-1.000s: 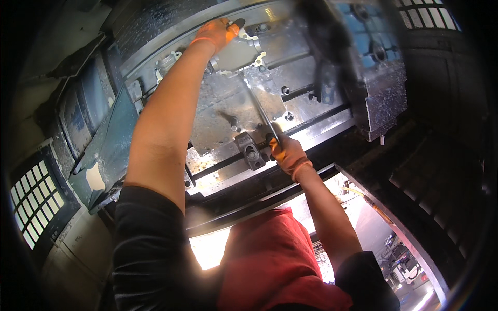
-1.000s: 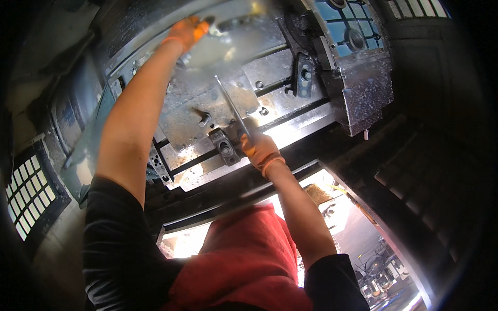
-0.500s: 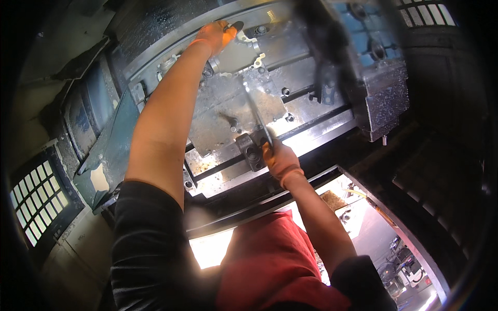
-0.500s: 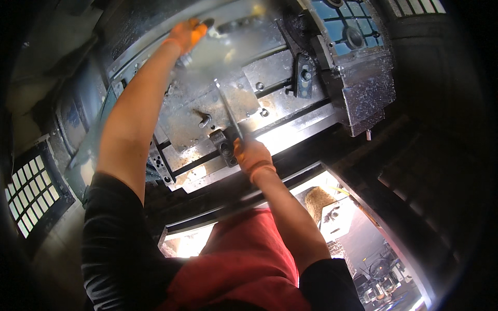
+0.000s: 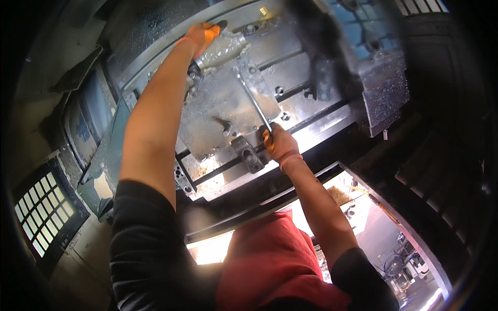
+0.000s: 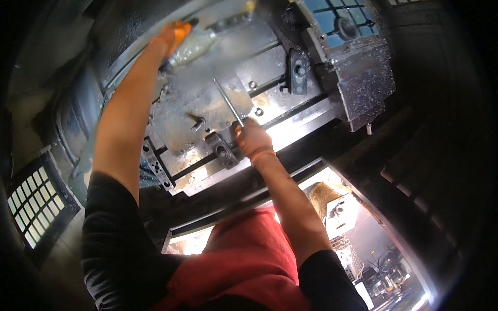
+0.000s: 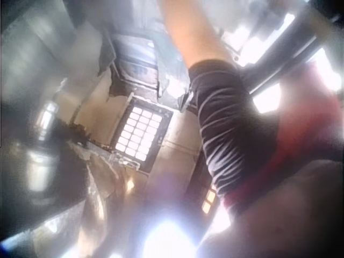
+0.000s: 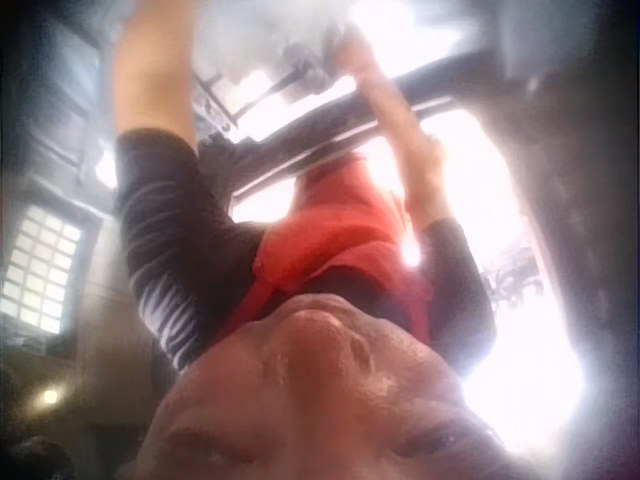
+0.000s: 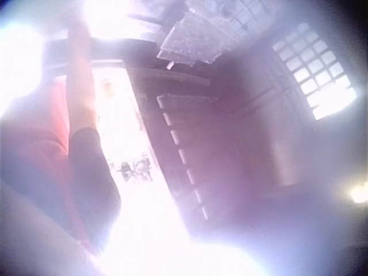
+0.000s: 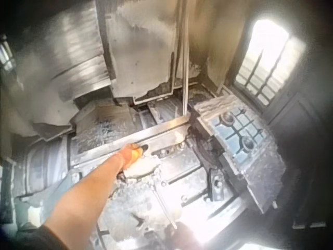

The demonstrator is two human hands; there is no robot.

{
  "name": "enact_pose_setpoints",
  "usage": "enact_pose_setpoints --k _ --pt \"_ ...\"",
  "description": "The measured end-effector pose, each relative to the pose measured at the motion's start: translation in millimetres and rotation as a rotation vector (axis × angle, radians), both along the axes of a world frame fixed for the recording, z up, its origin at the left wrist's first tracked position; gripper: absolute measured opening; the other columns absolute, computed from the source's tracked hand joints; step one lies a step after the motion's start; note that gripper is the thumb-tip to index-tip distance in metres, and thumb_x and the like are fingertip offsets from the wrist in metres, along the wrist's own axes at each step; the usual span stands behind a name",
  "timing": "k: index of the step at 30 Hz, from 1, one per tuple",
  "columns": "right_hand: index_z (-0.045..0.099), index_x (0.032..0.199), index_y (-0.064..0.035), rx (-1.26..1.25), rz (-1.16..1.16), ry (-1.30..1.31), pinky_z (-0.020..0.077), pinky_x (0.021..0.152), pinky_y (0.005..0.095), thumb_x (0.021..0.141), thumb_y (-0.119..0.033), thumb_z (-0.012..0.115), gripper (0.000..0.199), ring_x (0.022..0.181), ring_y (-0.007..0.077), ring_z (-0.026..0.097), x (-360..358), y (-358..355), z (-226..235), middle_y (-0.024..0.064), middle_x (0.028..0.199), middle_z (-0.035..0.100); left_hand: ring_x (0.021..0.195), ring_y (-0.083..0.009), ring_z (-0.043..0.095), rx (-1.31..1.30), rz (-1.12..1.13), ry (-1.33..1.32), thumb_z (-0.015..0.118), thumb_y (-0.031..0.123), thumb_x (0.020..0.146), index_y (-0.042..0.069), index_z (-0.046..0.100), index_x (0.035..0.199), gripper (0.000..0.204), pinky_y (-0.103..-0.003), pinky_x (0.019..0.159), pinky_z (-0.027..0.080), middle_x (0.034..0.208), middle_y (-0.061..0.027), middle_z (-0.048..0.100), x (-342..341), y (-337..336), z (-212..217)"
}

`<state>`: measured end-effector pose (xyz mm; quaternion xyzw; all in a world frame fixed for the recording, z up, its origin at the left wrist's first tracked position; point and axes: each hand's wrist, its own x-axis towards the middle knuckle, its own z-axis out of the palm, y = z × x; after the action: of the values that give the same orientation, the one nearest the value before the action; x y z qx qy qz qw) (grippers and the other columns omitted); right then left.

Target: The person opens a machining center door, uses a blow gun to clear debris, and removes machined components from a fixture by hand. They then place new workpieces into the fixture, secure them with a hand tool, and clean the parts with the blow gun.

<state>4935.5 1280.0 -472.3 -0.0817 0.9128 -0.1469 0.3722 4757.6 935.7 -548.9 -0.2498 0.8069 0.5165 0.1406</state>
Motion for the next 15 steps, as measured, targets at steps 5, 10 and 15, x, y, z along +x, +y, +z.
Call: enact_pose_setpoints --k 5,10,15 --pt "0.060 0.108 -0.0085 -0.235 -0.109 -0.036 0.0511 0.078 0.0425 0.086 -0.022 0.055 0.027 0.090 0.0379 0.065 33 50 3 0.0160 0.093 0.069 0.111 -0.0295 0.056 -0.080 0.013 -0.131 0.061 0.040 0.088 0.001 0.048 0.136 0.063 -0.032 0.098 0.040 0.125 -0.0166 0.059 6 27 56" --pt "0.062 0.096 -0.0074 -0.146 0.013 -0.158 0.0499 0.076 0.0441 0.084 -0.024 0.056 0.021 0.088 0.0408 0.064 79 105 26 0.0189 0.088 0.068 0.115 -0.0319 0.056 0.134 -0.031 -0.031 0.063 0.039 0.086 -0.002 0.041 0.139 0.071 -0.034 0.095 0.043 0.129 -0.0220 0.056 4 62 113" --pt "0.063 0.096 -0.0073 -0.150 -0.145 -0.164 0.0495 0.071 0.0450 0.086 -0.028 0.054 0.025 0.084 0.0413 0.064 122 133 53 0.0212 0.083 0.066 0.104 -0.0378 0.061 -0.561 -0.200 0.350 0.064 0.027 0.083 -0.001 0.056 0.112 0.041 -0.041 0.088 0.050 0.109 -0.0236 0.061 2 177 152"
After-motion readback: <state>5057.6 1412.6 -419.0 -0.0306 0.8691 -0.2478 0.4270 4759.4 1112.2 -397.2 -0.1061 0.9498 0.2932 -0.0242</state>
